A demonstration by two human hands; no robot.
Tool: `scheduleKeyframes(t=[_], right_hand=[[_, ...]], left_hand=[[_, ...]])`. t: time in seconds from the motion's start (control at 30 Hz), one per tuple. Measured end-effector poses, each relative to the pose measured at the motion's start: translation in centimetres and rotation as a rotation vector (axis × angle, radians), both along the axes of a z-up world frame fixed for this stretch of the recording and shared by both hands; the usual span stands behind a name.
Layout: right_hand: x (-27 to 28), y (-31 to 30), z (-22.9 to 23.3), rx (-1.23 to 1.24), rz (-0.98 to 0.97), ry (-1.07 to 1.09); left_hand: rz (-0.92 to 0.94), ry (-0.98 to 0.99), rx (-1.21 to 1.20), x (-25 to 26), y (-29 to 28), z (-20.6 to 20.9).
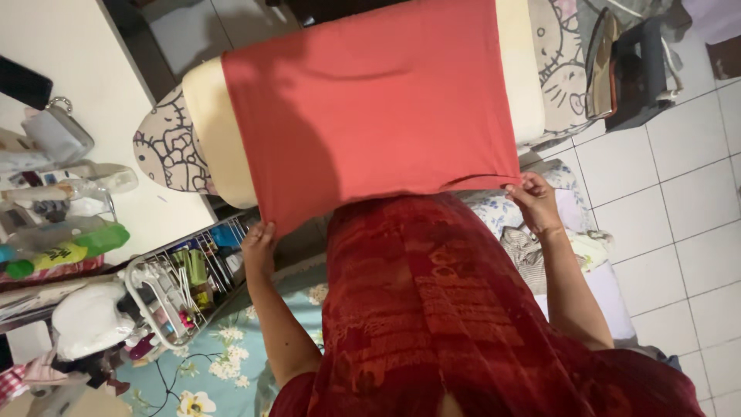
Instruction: The person irons a dark blue garment and then a red t-shirt on an ironing board. They repeatedly smooth the fabric, reposition the garments, and use the iron to remove wrinkles from various sections including sleeves and the body.
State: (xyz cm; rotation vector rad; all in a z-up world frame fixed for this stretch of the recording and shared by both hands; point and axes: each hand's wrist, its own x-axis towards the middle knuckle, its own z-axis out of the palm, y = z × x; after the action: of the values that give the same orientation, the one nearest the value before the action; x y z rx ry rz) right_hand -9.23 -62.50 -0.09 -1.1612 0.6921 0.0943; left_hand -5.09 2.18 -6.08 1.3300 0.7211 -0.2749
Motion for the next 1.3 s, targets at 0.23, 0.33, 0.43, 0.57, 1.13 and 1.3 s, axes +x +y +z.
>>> scheduleKeyframes(t=[0.23, 0.33, 0.43, 0.57, 1.13, 1.3], right_hand=[[0.2, 2.2, 2.4, -0.503, -0.179, -0.116], [-0.8, 2.3, 1.0, -0.687, -0.123, -0.114], [-1.4, 2.0, -1.1, -1.302, 0.186, -0.268], [0.3, 2.6, -6.0, -1.348, 0.186, -0.113], [21.1, -19.8, 4.5, -2.045, 0.331, 0.285], [23.3, -22.0, 4.2, -1.546, 0.393, 0.275]], left_hand=[[0.015, -0.147, -0.06, -1.8, 0.7, 2.7], [0.02, -0.151, 0.033, -2.3, 1.5, 2.0], [-0.067, -0.221, 0.392, -2.5, 0.9, -0.3], [-0.118, -0.403, 0.764, -0.1, -1.3, -2.4], [-1.044, -1.044, 1.015, 10.2, -27.2, 9.8], [-1.384, -1.295, 1.067, 12.4, -38.0, 5.0]])
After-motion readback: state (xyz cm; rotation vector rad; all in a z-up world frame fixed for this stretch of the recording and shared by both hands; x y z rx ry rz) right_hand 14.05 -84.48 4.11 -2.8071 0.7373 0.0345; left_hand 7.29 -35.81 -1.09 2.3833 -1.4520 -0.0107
